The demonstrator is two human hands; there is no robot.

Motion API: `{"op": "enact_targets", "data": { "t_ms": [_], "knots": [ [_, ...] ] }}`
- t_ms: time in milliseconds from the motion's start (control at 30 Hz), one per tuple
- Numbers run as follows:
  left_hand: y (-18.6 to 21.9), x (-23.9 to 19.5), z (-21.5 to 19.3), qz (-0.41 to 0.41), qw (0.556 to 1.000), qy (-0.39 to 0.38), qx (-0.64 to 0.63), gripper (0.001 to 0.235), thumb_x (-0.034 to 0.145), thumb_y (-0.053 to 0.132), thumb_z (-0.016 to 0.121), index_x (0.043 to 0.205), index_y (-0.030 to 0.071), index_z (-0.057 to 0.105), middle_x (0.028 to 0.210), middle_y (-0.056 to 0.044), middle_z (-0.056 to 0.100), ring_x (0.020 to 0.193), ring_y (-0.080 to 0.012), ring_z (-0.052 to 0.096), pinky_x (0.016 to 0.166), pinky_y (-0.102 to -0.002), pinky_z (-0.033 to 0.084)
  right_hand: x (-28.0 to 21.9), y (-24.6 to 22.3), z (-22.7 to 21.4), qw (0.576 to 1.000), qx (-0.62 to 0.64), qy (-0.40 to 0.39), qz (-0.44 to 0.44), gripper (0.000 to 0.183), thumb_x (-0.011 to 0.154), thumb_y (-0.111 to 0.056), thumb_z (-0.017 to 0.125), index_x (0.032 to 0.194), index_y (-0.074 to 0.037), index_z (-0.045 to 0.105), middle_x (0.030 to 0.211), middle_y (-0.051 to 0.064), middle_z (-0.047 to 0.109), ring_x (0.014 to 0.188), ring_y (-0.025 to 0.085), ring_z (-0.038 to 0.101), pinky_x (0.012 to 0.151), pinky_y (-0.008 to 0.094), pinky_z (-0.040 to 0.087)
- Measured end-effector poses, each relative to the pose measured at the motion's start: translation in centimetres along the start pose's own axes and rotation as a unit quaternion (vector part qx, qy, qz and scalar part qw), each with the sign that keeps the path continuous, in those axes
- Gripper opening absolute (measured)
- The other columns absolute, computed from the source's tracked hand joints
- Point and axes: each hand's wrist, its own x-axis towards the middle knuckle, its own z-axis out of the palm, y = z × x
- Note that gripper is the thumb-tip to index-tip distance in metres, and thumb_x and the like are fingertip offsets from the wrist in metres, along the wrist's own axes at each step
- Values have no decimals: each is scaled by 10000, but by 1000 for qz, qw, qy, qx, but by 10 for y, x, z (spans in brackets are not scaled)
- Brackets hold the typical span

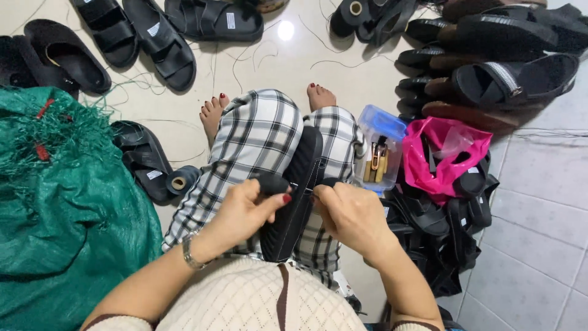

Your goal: The person sits on the floor and sews a black shoe using a needle and thread. They repeatedly insert the needle into the shoe's sole and pull the thread through to stitch the material. The person holds the shoe with one hand while manipulating the needle with the other.

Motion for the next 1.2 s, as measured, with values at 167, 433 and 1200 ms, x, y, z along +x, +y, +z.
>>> {"op": "enact_targets", "data": {
  "t_ms": [167, 433, 1200],
  "knots": [
    [-25, -5, 15, 307, 872, 56, 377, 535, 815, 409, 874, 581, 23, 587, 493, -100, 448, 486, -294, 569, 443, -327, 457, -3, -5, -11, 998, -51, -43, 12, 237, 900, -186, 582, 1125, -245, 622, 613, -21, 428, 498, 184, 544, 465, 295, 482],
    [10, -11, 4, 189, 965, 22, 183, 157, 861, 189, 788, 808, 47, 751, 629, -87, 595, 637, -268, 678, 574, -310, 528, -13, 0, -32, 995, -25, -81, 55, 423, 926, -190, 546, 1325, -314, 611, 598, -5, 434, 477, 205, 543, 450, 305, 478],
    [-19, -1, 13, 294, 928, 107, 202, 82, 801, 63, 832, 881, 64, 817, 688, -93, 737, 666, -266, 748, 553, -259, 568, 13, -8, -15, 990, -111, -89, -18, 512, 731, -174, 661, 1242, -151, 653, 572, 15, 531, 498, 173, 583, 473, 266, 509]
  ]
}}
